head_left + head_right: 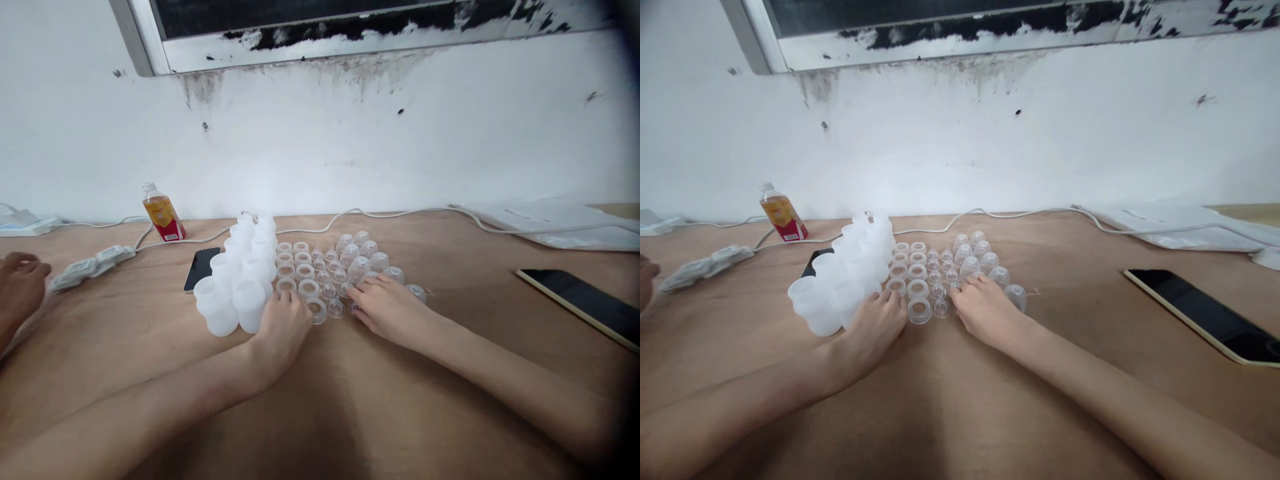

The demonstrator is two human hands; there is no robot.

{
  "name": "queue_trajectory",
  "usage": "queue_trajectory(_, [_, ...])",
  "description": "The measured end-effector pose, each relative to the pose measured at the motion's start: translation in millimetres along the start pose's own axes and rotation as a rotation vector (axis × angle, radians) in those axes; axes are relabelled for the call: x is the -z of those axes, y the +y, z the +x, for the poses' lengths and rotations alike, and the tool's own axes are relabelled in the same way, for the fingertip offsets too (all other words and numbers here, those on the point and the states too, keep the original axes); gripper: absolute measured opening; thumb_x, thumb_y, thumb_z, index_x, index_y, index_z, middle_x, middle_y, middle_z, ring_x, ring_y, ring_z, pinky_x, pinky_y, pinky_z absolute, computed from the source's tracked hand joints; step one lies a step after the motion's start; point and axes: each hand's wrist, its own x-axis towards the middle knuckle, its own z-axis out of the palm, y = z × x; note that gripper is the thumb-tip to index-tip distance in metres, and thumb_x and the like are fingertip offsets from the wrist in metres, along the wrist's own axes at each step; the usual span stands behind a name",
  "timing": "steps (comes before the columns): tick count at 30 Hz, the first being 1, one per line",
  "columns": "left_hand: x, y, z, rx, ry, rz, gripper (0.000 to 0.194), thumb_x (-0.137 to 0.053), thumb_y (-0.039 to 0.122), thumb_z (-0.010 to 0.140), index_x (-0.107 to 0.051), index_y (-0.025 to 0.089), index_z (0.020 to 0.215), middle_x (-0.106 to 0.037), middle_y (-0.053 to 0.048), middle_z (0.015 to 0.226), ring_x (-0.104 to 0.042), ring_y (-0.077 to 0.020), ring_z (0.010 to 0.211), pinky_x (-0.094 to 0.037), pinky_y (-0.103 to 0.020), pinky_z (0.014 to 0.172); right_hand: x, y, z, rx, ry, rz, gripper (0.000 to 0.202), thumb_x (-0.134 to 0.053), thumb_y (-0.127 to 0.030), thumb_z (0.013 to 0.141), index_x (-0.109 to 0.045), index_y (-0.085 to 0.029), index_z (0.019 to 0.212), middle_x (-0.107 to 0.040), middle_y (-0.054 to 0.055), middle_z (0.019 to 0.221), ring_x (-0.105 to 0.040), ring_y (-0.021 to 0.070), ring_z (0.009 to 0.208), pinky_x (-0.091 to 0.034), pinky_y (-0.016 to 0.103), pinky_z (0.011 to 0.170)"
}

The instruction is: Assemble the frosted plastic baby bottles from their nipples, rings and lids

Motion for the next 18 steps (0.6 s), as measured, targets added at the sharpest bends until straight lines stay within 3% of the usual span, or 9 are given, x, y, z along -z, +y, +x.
queue_trajectory(2, [5.1, -0.7, -6.9, 0.001, 0.036, 0.003, 0.017, -0.046, 0.004, 0.073, -0.058, 0.007, 0.084, -0.059, -0.013, 0.083, -0.056, -0.0222, 0.077, -0.043, -0.029, 0.058, 4.1, 3.8, -1.9, -0.004, 0.031, 0.035, 0.013, -0.052, -0.024, 0.073, -0.058, -0.014, 0.079, -0.061, 0.009, 0.075, -0.055, 0.0233, 0.077, -0.039, 0.034, 0.068])
queue_trajectory(4, [17.7, -10.1, -19.5, -0.035, 0.149, -0.027, 0.016, -0.050, 0.008, 0.072, -0.059, 0.009, 0.085, -0.059, -0.011, 0.087, -0.055, -0.0213, 0.079, -0.044, -0.029, 0.059, 10.0, 14.1, -4.1, -0.010, 0.084, 0.113, 0.020, -0.049, -0.029, 0.076, -0.058, -0.014, 0.085, -0.059, 0.010, 0.084, -0.054, 0.0228, 0.081, -0.041, 0.034, 0.069])
queue_trajectory(6, [34.3, -33.5, -33.7, -0.036, 0.400, -0.132, 0.018, -0.051, 0.022, 0.075, -0.059, 0.014, 0.089, -0.060, -0.007, 0.091, -0.055, -0.0199, 0.081, -0.044, -0.029, 0.063, 14.5, 31.6, -5.2, -0.035, 0.160, 0.236, 0.028, -0.043, -0.036, 0.079, -0.055, -0.016, 0.094, -0.057, 0.010, 0.095, -0.053, 0.0220, 0.086, -0.042, 0.035, 0.072])
queue_trajectory(8, [46.5, -71.1, -41.7, 0.199, 0.670, -0.296, 0.027, -0.050, 0.036, 0.075, -0.058, 0.019, 0.094, -0.061, -0.002, 0.088, -0.055, -0.0160, 0.075, -0.044, -0.029, 0.066, 14.0, 53.1, -4.1, -0.105, 0.256, 0.371, 0.034, -0.037, -0.041, 0.081, -0.052, -0.019, 0.102, -0.054, 0.009, 0.105, -0.051, 0.0221, 0.095, -0.041, 0.037, 0.079])
queue_trajectory(10, [44.9, -115.8, -37.4, 0.474, 0.893, -0.473, 0.032, -0.041, 0.040, 0.079, -0.060, 0.017, 0.091, -0.062, 0.001, 0.079, -0.055, -0.0135, 0.072, -0.044, -0.029, 0.067, 7.2, 73.4, 0.4, -0.215, 0.352, 0.492, 0.037, -0.036, -0.043, 0.081, -0.050, -0.020, 0.107, -0.051, 0.008, 0.112, -0.048, 0.0226, 0.103, -0.040, 0.038, 0.084])
queue_trajectory(12, [25.7, -155.8, -20.1, 0.638, 1.022, -0.782, 0.040, -0.031, 0.039, 0.082, -0.058, 0.010, 0.093, -0.061, -0.001, 0.086, -0.055, -0.0128, 0.077, -0.044, -0.026, 0.067, -3.9, 87.7, 8.9, -0.295, 0.414, 0.576, 0.040, -0.033, -0.043, 0.082, -0.048, -0.020, 0.111, -0.050, 0.009, 0.116, -0.046, 0.0228, 0.107, -0.040, 0.039, 0.086])
queue_trajectory(14, [-5.0, -181.0, 4.9, 0.722, 0.933, -1.130, 0.045, -0.028, 0.041, 0.081, -0.055, 0.007, 0.094, -0.059, -0.004, 0.097, -0.055, -0.0153, 0.086, -0.044, -0.024, 0.066, -15.6, 94.4, 21.2, -0.270, 0.400, 0.600, 0.042, -0.030, -0.042, 0.083, -0.047, -0.019, 0.114, -0.048, 0.009, 0.120, -0.042, 0.0219, 0.112, -0.034, 0.040, 0.093])
queue_trajectory(16, [-35.0, -188.2, 29.7, 0.765, 0.919, -1.341, 0.046, -0.029, 0.045, 0.081, -0.056, 0.008, 0.091, -0.058, -0.010, 0.101, -0.055, -0.0176, 0.092, -0.046, -0.026, 0.067, -25.3, 95.2, 35.8, -0.215, 0.343, 0.601, 0.043, -0.027, -0.040, 0.085, -0.046, -0.018, 0.116, -0.047, 0.008, 0.122, -0.039, 0.0204, 0.115, -0.028, 0.039, 0.098])
queue_trajectory(18, [-54.2, -182.4, 46.1, 0.768, 0.867, -1.528, 0.047, -0.027, 0.046, 0.082, -0.056, 0.009, 0.088, -0.058, -0.012, 0.101, -0.054, -0.0191, 0.094, -0.046, -0.029, 0.070, -32.3, 93.5, 50.4, -0.196, 0.259, 0.590, 0.045, -0.024, -0.038, 0.085, -0.045, -0.016, 0.119, -0.044, 0.009, 0.125, -0.035, 0.0199, 0.118, -0.025, 0.039, 0.100])
